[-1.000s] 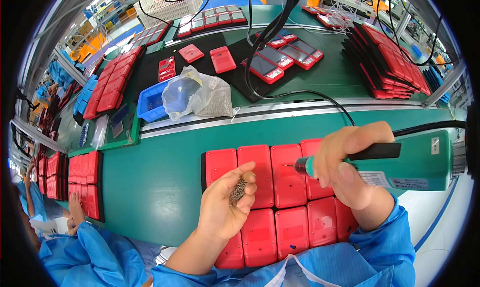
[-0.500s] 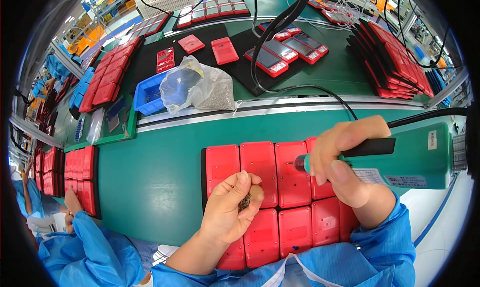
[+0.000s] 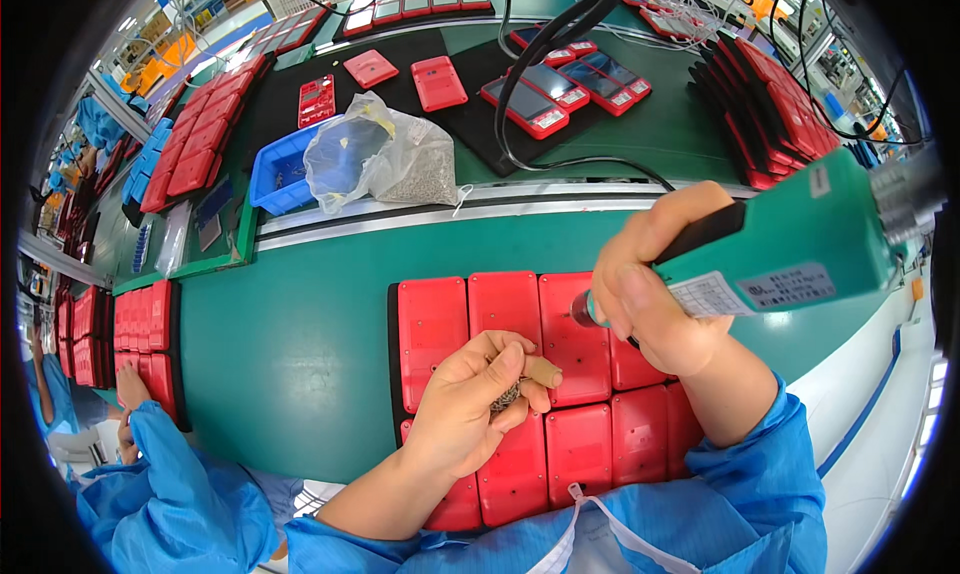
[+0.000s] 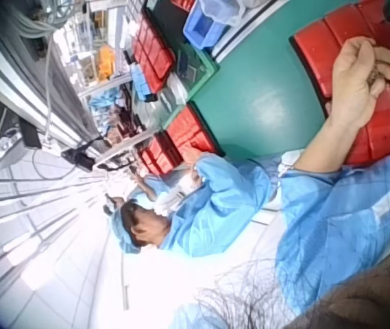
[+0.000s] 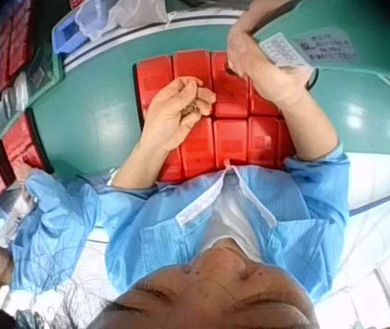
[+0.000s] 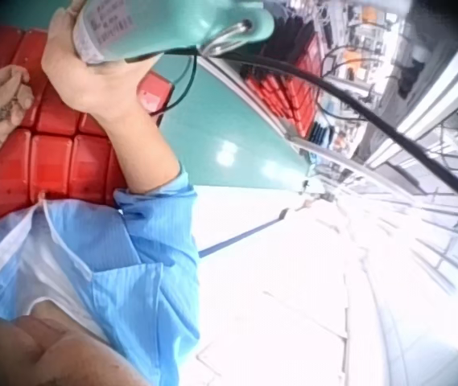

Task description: The person installs screws into the red housing of small electronic components using an electric screwdriver.

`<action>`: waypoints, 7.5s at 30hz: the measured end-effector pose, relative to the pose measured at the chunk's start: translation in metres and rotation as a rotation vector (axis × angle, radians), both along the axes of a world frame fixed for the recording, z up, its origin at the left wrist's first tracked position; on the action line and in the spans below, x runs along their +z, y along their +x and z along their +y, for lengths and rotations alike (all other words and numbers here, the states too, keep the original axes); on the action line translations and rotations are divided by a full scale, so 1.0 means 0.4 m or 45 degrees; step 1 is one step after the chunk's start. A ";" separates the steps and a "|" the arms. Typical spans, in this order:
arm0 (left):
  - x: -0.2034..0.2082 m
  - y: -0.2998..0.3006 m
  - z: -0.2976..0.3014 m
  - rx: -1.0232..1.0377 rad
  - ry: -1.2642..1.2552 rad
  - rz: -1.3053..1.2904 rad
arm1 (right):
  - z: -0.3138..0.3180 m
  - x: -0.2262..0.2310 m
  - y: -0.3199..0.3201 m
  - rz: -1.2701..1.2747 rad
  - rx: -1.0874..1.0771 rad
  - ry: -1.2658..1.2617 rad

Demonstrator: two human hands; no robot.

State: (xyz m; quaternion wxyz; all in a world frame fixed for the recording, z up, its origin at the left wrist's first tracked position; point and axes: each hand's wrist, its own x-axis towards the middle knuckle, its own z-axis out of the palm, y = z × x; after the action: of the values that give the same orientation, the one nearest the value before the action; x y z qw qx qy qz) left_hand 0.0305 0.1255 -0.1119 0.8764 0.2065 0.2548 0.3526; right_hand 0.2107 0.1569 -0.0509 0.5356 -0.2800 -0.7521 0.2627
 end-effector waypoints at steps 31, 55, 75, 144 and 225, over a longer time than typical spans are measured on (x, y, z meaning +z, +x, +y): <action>0.013 0.192 -0.007 -0.364 -0.031 0.195 | -0.254 0.058 0.222 0.981 -0.277 0.051; 0.011 0.181 0.000 -0.381 -0.064 0.127 | -0.236 0.060 0.141 0.845 -0.191 0.296; 0.019 0.183 -0.003 -0.464 -0.057 0.161 | -0.244 0.065 0.143 0.818 -0.158 0.302; 0.018 0.146 0.051 0.010 -0.174 0.081 | -0.089 -0.003 0.151 0.438 0.180 0.051; 0.024 0.180 -0.035 -0.417 0.423 0.440 | -0.285 0.077 0.154 1.025 0.136 0.042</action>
State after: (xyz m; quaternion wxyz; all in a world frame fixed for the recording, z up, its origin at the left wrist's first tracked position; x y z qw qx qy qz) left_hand 0.1027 0.1114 -0.1025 0.8193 0.4428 0.3024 0.2031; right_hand 0.2722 0.0428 -0.0201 0.7773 -0.1068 -0.5000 0.3666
